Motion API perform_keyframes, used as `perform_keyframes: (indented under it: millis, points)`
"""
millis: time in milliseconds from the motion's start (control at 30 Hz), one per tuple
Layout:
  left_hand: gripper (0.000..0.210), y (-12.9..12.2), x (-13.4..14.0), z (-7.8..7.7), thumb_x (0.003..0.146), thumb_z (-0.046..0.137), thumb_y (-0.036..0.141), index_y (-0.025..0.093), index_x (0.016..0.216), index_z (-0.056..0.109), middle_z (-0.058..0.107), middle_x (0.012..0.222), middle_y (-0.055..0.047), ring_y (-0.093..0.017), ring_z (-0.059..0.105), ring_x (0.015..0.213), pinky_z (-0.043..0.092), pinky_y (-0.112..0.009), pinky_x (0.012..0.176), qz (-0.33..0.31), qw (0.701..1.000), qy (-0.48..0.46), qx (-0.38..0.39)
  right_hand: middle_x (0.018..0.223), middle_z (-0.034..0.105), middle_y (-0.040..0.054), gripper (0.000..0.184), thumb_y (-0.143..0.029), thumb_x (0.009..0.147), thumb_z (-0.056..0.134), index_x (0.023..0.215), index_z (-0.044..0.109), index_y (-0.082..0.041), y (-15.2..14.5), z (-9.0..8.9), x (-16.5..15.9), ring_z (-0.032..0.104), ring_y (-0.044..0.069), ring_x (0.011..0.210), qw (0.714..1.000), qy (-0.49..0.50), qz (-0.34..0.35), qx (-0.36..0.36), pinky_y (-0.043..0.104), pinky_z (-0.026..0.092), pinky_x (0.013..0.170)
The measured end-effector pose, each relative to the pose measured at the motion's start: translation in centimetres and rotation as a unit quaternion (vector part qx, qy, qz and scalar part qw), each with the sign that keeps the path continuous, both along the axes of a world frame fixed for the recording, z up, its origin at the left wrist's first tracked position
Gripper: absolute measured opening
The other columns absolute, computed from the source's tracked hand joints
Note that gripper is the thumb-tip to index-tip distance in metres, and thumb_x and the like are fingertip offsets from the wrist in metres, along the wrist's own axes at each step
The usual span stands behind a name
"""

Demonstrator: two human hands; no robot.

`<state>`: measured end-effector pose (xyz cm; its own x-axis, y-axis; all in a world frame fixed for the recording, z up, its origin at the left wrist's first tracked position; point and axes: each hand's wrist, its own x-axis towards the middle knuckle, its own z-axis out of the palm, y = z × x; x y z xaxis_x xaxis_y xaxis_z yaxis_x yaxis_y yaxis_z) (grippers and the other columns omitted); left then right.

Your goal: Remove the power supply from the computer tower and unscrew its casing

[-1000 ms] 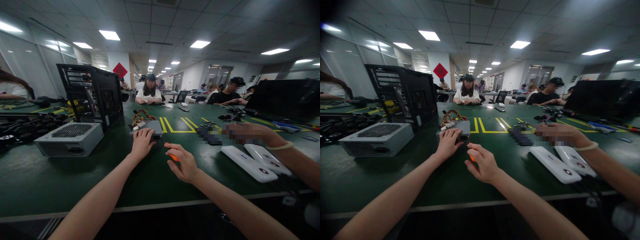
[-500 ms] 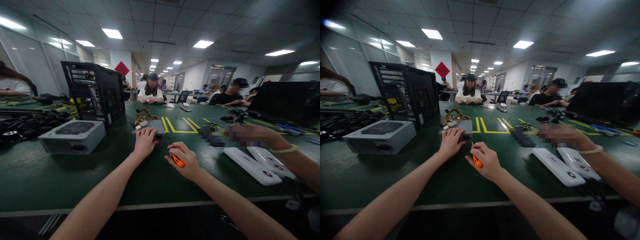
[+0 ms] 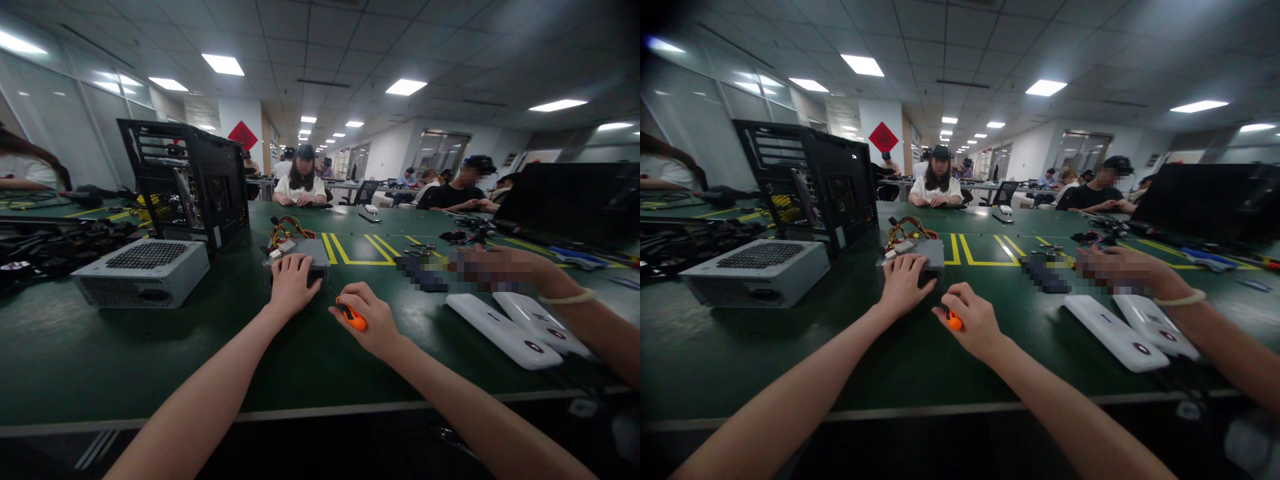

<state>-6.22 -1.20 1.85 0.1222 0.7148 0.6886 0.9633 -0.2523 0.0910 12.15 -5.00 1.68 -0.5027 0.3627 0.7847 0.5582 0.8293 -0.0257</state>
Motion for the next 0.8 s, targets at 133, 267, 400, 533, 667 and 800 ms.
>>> perform_keyframes:
  millis: [133,267,400,533,667,800]
  points:
    - [0.043,-0.03,0.02,-0.04,0.075,0.05,0.04,0.022,0.114,0.047,0.048,0.117,-0.009,-0.027,0.038,0.109,0.026,-0.042,0.091,-0.001,1.0,0.006,-0.006,0.089,0.055,0.0048,0.009,-0.023,0.081,0.054,0.087,0.05,-0.02,-0.04,-0.14,0.16,0.055,0.012,0.076,0.999,0.011,0.041,0.004,0.023,0.047,0.064]
    - [0.042,-0.07,-0.15,-0.04,0.075,0.051,0.039,0.023,0.114,0.047,0.047,0.118,-0.008,-0.027,0.038,0.11,0.025,-0.043,0.091,-0.01,1.0,0.002,-0.008,0.091,0.056,0.0056,0.008,-0.021,0.08,0.055,0.086,0.05,-0.02,-0.09,-0.22,0.37,0.056,0.012,0.076,0.998,0.016,0.057,0.022,0.024,0.048,0.064]
    - [0.043,-0.08,-0.16,-0.03,0.074,0.052,0.037,0.023,0.114,0.046,0.047,0.118,-0.009,-0.027,0.038,0.11,0.025,-0.043,0.092,-0.009,1.0,0.0,-0.012,0.092,0.056,0.0063,0.007,-0.02,0.08,0.055,0.085,0.051,-0.02,-0.15,-0.07,0.25,0.057,0.012,0.076,0.998,0.006,0.053,0.024,0.024,0.048,0.065]
    - [0.042,-0.03,-0.14,-0.11,0.074,0.052,0.037,0.022,0.114,0.047,0.047,0.118,-0.009,-0.027,0.038,0.111,0.025,-0.043,0.092,-0.011,1.0,0.001,-0.005,0.09,0.056,0.006,0.004,-0.019,0.08,0.054,0.083,0.051,-0.019,-0.15,0.16,0.11,0.056,0.012,0.075,0.999,0.005,0.042,0.033,0.024,0.048,0.064]
    - [0.042,0.06,-0.19,-0.23,0.075,0.052,0.037,0.022,0.114,0.047,0.047,0.119,-0.009,-0.027,0.038,0.111,0.026,-0.043,0.091,-0.009,1.0,0.002,-0.001,0.091,0.055,0.0063,0.003,-0.02,0.081,0.054,0.082,0.052,-0.019,-0.04,0.06,0.14,0.055,0.011,0.071,0.999,-0.006,0.026,0.034,0.023,0.046,0.062]
    - [0.042,0.06,-0.09,-0.21,0.075,0.051,0.037,0.022,0.114,0.047,0.047,0.119,-0.009,-0.027,0.038,0.11,0.025,-0.043,0.091,-0.006,1.0,0.003,0.001,0.092,0.055,0.0062,0.003,-0.02,0.082,0.051,0.083,0.054,-0.018,-0.05,-0.2,0.03,0.052,0.009,0.066,0.998,-0.045,0.009,0.053,0.023,0.044,0.06]
